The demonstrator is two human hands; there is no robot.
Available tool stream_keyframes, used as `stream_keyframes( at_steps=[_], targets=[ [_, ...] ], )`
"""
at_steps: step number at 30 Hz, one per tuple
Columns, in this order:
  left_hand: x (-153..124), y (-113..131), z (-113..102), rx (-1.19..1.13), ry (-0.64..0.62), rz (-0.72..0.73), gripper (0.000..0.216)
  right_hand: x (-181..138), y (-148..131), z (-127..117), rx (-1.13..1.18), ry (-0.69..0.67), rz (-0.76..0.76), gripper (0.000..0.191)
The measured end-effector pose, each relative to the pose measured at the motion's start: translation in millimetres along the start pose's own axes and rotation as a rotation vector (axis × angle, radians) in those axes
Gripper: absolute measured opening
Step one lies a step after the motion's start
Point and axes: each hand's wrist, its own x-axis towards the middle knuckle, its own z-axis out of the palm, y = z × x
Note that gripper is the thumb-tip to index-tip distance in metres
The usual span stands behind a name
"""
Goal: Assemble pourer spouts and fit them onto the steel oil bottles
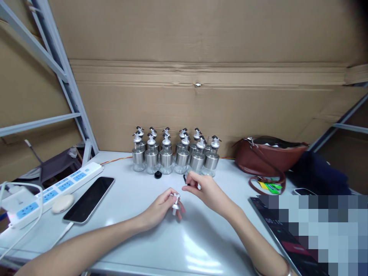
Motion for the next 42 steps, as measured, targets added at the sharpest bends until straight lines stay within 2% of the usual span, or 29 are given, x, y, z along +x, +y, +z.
stream_keyframes(
  at_steps=[9, 14, 20, 26, 31, 42],
  targets=[
    [0, -1, -1, 0.008, -0.012, 0.020, 0.043, 1, 2, 2, 0.071, 0.039, -0.073, 0.004],
    [0, -1, 0, 0.041, -0.012, 0.039, 0.042, 1, 3, 4, 0.119, 0.000, -0.022, 0.017],
    [-1, -1, 0, 0.057, 0.030, 0.057, 0.044, 2, 1, 3, 0.192, 0.078, -0.038, 0.017],
    [-4, 0, 0, 0.045, 0.000, 0.070, 0.045, 3, 0, 5, 0.383, 0.005, 0.073, 0.017],
    [-4, 0, 0, 0.054, -0.007, 0.088, 0.046, 5, 3, 10, 0.375, -0.061, 0.090, 0.011],
    [-1, -4, -3, 0.018, 0.015, 0.075, 0.042, 3, 8, 2, 0.392, -0.164, 0.097, 0.014]
  ],
)
